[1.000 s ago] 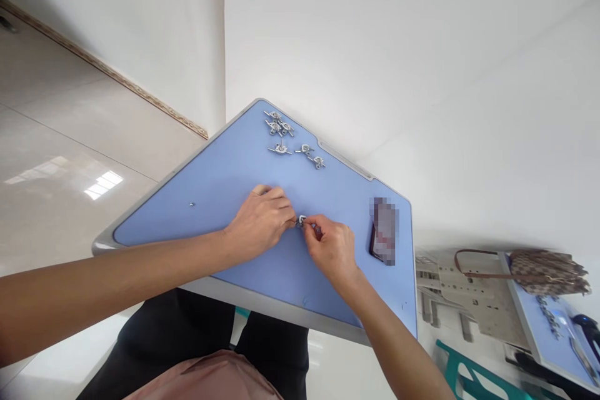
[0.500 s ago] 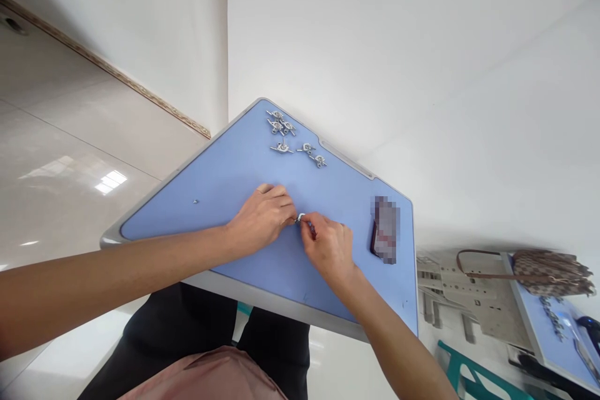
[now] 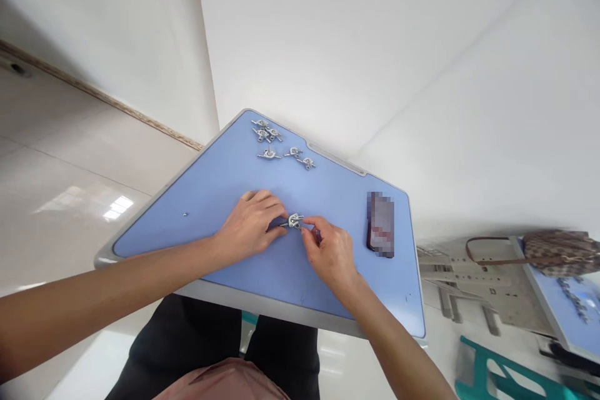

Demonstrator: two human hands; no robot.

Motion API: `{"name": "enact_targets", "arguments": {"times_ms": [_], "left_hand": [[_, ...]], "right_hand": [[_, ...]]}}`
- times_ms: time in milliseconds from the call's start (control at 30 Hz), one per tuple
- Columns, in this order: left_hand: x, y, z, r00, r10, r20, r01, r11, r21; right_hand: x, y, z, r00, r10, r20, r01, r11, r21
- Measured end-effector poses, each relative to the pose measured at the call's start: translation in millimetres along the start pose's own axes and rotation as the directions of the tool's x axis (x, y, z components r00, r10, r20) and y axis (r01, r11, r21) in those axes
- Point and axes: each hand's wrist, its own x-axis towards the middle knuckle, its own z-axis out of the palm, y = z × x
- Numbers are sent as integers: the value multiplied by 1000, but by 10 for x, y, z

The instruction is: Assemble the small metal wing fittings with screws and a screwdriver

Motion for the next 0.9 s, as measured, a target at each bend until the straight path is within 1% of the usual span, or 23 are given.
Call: {"name": "enact_targets", "arguments": {"times_ms": [67,167,300,433,500,633,767,833,900], "left_hand": [[7,8,7,1000,-13,-12,13,1000,4],[22,16,20,1000,-6,-11,6,1000,-4],[29,25,29,1000,2,0,-2,1000,22],[20,37,29,999,-35,-20,36,997,71],[15,40,33,1000,-25,-12,26,996,83],[9,32,50,1000,16,-13,-15,996,90],[8,19,60,1000,14,-4,-14,995,97],[11,15,61,1000,8,1,-9,995,98],[13,13,61,1000,2,2,-2,995,98]], "right_hand": [[18,40,5,1000,-18,-1,18,998,-56],[74,93,54,997,-78,-5,77,988,-133],[156,120,104,988,-145,47,151,962,-228],[185,102,94,988,-122,93,145,939,-313],[182,79,85,988,-99,120,135,932,-338],[192,16,73,971,-115,209,182,925,-334],[263,-29,16,949,-97,299,205,911,-358],[321,-50,-46,928,-83,363,228,897,-378],[387,-80,-124,892,-84,445,275,882,-384]]}}
